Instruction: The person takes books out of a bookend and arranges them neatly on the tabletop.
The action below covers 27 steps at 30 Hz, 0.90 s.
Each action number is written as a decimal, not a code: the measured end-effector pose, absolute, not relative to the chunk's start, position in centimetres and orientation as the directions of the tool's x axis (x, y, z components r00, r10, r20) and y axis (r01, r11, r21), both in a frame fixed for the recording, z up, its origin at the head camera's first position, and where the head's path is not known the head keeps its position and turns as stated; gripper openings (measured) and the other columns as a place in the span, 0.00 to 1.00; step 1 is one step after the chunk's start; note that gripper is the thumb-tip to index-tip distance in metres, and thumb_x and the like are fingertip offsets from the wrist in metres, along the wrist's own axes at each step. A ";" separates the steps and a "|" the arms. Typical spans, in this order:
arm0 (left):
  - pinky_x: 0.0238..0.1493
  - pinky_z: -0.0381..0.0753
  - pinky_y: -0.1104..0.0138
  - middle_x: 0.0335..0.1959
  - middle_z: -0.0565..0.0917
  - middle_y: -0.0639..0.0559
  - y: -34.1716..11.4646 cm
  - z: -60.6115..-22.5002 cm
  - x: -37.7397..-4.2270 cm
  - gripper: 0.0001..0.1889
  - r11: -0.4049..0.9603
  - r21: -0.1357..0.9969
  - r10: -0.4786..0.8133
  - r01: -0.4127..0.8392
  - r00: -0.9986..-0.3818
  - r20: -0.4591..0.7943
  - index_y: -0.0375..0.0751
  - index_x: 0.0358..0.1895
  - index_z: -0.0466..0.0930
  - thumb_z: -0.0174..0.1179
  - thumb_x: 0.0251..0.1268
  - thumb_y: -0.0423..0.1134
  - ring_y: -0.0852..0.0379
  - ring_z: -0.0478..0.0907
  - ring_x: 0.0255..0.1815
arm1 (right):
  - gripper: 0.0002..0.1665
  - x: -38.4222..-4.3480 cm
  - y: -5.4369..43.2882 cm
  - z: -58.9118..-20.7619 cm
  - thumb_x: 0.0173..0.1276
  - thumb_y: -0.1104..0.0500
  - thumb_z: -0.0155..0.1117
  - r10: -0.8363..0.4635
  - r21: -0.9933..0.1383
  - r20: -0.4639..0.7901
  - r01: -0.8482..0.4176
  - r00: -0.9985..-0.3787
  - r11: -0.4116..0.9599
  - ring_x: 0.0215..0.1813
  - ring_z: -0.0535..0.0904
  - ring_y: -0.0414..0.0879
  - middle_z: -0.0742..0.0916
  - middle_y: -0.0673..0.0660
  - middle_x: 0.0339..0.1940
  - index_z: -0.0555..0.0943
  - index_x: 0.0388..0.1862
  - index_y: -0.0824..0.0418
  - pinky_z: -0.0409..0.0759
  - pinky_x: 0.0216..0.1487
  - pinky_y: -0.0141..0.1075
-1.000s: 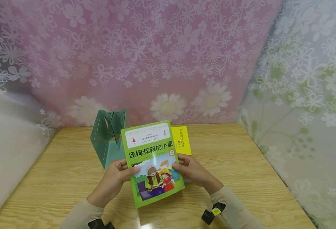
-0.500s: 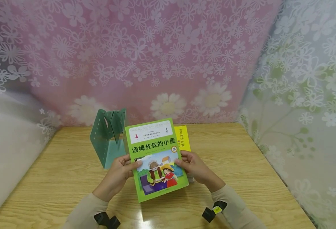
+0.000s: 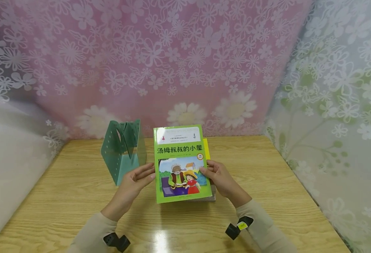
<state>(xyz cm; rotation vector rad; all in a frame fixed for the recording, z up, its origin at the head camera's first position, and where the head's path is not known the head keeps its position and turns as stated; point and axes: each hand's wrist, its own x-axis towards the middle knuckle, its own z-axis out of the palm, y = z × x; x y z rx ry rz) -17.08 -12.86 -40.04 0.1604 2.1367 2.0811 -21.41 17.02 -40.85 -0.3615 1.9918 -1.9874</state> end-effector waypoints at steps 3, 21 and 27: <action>0.69 0.64 0.53 0.66 0.72 0.43 -13.6 -40.3 -17.0 0.30 0.040 0.999 0.210 -0.004 -0.978 -0.012 0.41 0.70 0.64 0.60 0.68 0.43 0.52 0.71 0.65 | 0.25 -22.0 17.3 -40.9 0.76 0.59 0.52 -0.326 -0.998 -0.060 0.057 -0.943 0.018 0.39 0.85 0.43 0.88 0.55 0.40 0.67 0.65 0.73 0.85 0.40 0.38; 0.69 0.62 0.48 0.65 0.74 0.44 -15.8 -41.3 -16.4 0.30 0.124 0.992 0.188 -0.001 -0.982 -0.025 0.39 0.69 0.66 0.60 0.67 0.45 0.48 0.69 0.66 | 0.25 -24.0 18.4 -43.4 0.76 0.56 0.52 -0.186 -0.977 -0.211 0.203 -0.960 0.061 0.33 0.84 0.40 0.88 0.52 0.35 0.69 0.63 0.73 0.83 0.35 0.34; 0.68 0.64 0.49 0.64 0.74 0.43 -16.0 -41.5 -16.4 0.30 0.134 0.991 0.185 0.000 -0.982 -0.025 0.38 0.69 0.66 0.60 0.67 0.45 0.48 0.70 0.66 | 0.25 -24.8 18.3 -43.7 0.76 0.54 0.53 -0.163 -0.968 -0.243 0.228 -0.956 0.107 0.35 0.85 0.43 0.88 0.56 0.39 0.72 0.62 0.72 0.84 0.37 0.36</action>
